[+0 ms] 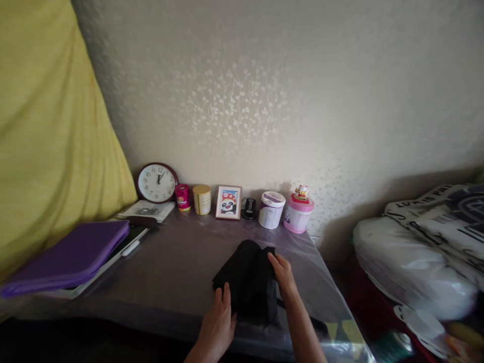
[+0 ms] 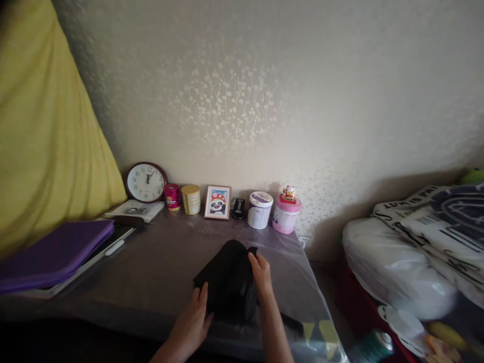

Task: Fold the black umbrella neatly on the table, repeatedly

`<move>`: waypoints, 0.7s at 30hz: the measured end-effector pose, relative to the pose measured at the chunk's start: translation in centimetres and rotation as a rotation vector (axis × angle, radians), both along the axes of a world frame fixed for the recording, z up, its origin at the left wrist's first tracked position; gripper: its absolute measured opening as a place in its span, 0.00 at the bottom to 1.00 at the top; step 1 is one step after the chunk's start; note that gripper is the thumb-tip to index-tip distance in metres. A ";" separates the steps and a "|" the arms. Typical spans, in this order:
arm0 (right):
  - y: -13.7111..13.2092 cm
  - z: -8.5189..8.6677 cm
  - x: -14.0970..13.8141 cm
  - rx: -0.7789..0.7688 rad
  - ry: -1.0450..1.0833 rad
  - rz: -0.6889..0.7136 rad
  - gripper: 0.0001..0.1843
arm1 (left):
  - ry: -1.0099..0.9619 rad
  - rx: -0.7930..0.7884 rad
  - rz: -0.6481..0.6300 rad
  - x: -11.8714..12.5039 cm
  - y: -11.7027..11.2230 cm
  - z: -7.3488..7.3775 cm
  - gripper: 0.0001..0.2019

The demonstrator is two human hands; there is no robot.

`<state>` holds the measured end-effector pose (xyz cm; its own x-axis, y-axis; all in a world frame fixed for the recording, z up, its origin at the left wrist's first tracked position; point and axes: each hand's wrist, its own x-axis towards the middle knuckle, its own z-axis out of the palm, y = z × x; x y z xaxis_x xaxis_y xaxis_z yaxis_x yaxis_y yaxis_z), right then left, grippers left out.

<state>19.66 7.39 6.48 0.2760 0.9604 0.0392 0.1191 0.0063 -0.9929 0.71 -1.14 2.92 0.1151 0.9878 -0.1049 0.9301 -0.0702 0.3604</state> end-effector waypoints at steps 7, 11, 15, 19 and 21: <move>2.8 1.2 -3.9 0.047 0.040 0.032 0.20 | -0.013 -0.010 -0.011 -0.1 0.1 0.7 0.32; 3.9 0.8 -5.4 0.014 0.025 0.024 0.20 | 0.019 -0.009 -0.021 0.0 0.1 1.1 0.31; 4.9 -0.1 -7.0 -0.041 -0.015 0.035 0.21 | 0.039 -0.015 -0.043 -0.1 0.0 1.4 0.32; 5.7 -1.1 -8.1 -0.110 -0.141 0.063 0.21 | 0.055 0.024 -0.053 -0.2 0.1 0.9 0.30; 6.0 -1.6 -8.3 -0.131 -0.243 0.074 0.21 | 0.061 0.047 -0.053 -0.2 0.1 0.6 0.28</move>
<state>11.35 13.37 4.86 0.2026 0.9788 -0.0300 0.3575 -0.1024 -0.9283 0.52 -1.04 3.48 0.1624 0.9845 -0.0666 0.9447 -0.1357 0.2984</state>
